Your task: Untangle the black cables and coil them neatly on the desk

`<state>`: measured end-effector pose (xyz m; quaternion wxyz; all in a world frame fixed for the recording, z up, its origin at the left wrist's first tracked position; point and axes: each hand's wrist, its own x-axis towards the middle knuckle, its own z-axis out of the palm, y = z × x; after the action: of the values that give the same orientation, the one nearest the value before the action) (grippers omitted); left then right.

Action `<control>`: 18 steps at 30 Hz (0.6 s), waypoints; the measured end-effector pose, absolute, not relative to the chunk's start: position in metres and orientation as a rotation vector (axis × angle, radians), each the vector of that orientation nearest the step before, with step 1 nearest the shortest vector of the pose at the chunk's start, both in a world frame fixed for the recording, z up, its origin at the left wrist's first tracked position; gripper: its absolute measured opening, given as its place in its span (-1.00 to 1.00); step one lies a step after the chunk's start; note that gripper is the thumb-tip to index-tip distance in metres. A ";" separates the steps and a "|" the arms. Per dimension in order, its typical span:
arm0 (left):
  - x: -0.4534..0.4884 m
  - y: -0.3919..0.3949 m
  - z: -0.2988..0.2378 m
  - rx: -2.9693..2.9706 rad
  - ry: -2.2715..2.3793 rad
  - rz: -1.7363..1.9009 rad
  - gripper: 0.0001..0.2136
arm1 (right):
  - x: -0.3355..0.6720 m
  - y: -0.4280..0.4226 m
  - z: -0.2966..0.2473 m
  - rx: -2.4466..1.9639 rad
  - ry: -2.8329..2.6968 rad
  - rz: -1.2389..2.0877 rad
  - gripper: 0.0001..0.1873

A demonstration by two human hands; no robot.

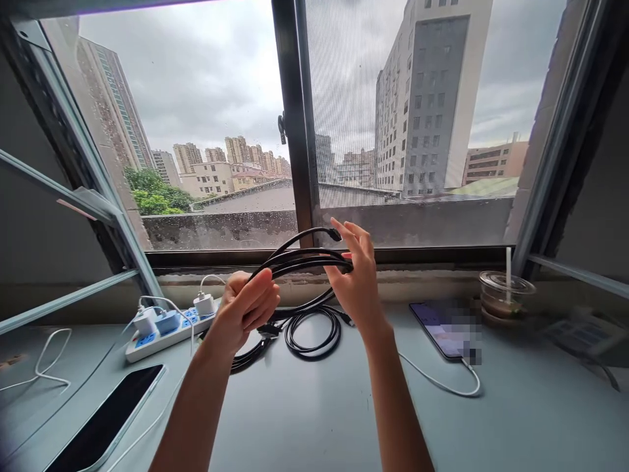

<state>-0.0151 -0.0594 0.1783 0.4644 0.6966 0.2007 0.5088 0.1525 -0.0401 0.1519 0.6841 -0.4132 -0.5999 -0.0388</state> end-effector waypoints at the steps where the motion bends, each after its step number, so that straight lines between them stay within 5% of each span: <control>1: -0.019 -0.059 0.179 1.740 0.501 1.245 -0.35 | 0.152 -0.039 0.152 -0.916 -1.379 -0.076 -0.51; 8: -0.031 -0.050 0.188 1.606 0.437 1.494 -0.33 | 0.143 -0.048 0.158 -0.991 -1.447 0.001 -0.77; 18: -0.033 -0.054 0.196 1.505 0.306 1.592 -0.29 | 0.147 -0.076 0.170 -0.884 -1.286 0.429 -0.72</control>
<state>-0.0331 -0.0542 0.1956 0.4482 0.6083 0.1237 0.6433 0.1465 -0.0757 0.1697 0.6900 -0.3954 -0.5751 0.1921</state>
